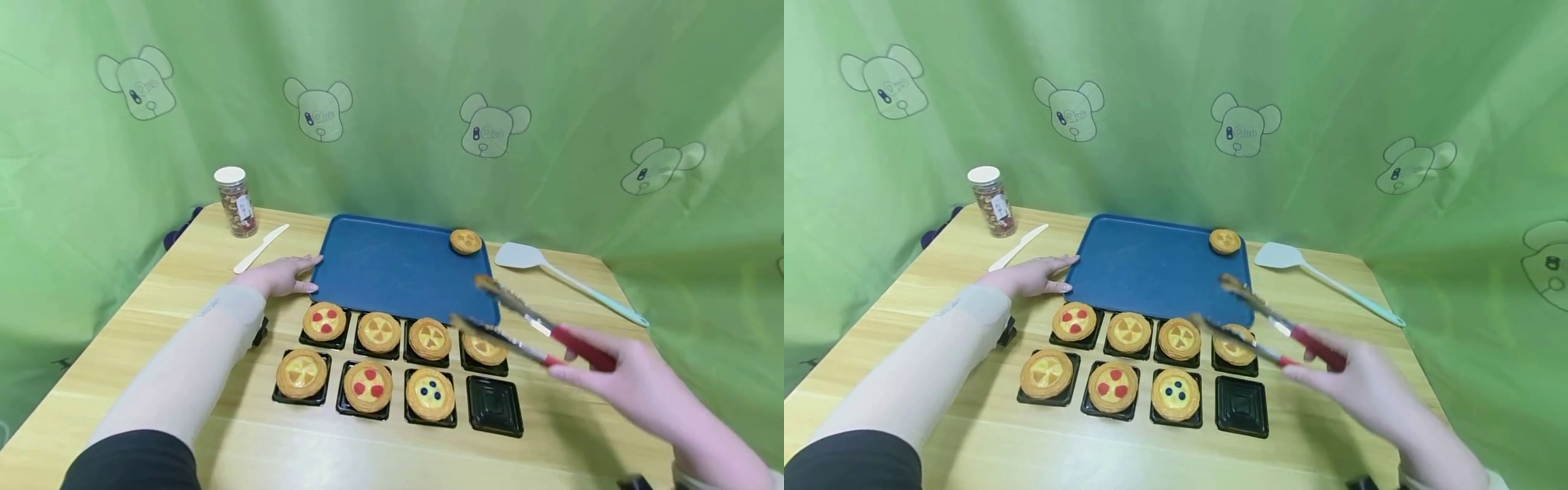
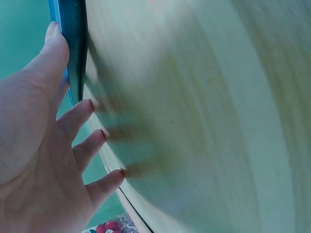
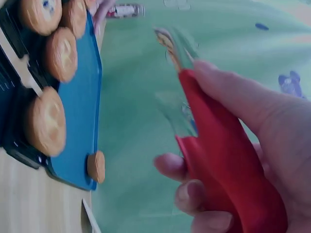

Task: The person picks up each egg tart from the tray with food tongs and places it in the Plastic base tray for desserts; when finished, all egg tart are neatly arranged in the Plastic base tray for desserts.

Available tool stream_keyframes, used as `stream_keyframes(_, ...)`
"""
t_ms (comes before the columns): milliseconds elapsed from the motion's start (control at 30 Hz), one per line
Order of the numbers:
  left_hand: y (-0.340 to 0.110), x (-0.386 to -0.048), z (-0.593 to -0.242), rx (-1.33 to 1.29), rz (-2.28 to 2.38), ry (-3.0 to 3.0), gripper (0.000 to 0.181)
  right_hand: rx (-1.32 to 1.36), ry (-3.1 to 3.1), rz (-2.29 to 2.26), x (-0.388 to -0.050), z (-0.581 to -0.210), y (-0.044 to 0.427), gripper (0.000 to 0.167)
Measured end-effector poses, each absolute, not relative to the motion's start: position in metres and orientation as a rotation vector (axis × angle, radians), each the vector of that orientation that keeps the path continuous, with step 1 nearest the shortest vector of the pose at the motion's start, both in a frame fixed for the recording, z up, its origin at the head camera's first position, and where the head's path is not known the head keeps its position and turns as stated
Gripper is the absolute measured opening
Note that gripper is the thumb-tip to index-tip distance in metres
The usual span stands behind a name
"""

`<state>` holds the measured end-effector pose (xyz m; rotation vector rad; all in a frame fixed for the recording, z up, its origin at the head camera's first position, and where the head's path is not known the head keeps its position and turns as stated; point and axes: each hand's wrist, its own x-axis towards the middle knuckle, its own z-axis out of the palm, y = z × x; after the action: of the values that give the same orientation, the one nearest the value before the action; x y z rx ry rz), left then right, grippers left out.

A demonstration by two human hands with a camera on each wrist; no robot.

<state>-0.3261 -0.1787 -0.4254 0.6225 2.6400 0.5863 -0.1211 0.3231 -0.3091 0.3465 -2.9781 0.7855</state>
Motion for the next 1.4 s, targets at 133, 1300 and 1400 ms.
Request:
stream_keyframes(133, -0.178, -0.326, -0.426, 0.632, 0.593, 2.638, 0.079, 0.328, -2.937, 0.758, -0.167, -0.307, 0.334, 0.065)
stream_keyframes(1300, -0.181, -0.329, -0.430, 0.657, 0.582, 2.667, 0.079, 0.218, -3.039, 0.737, -0.347, -0.399, 0.330, 0.046)
stream_keyframes(1400, -0.180, -0.329, -0.430, 0.659, 0.579, 2.669, 0.078, 0.205, -3.033, 0.731, -0.348, -0.405, 0.331, 0.044)
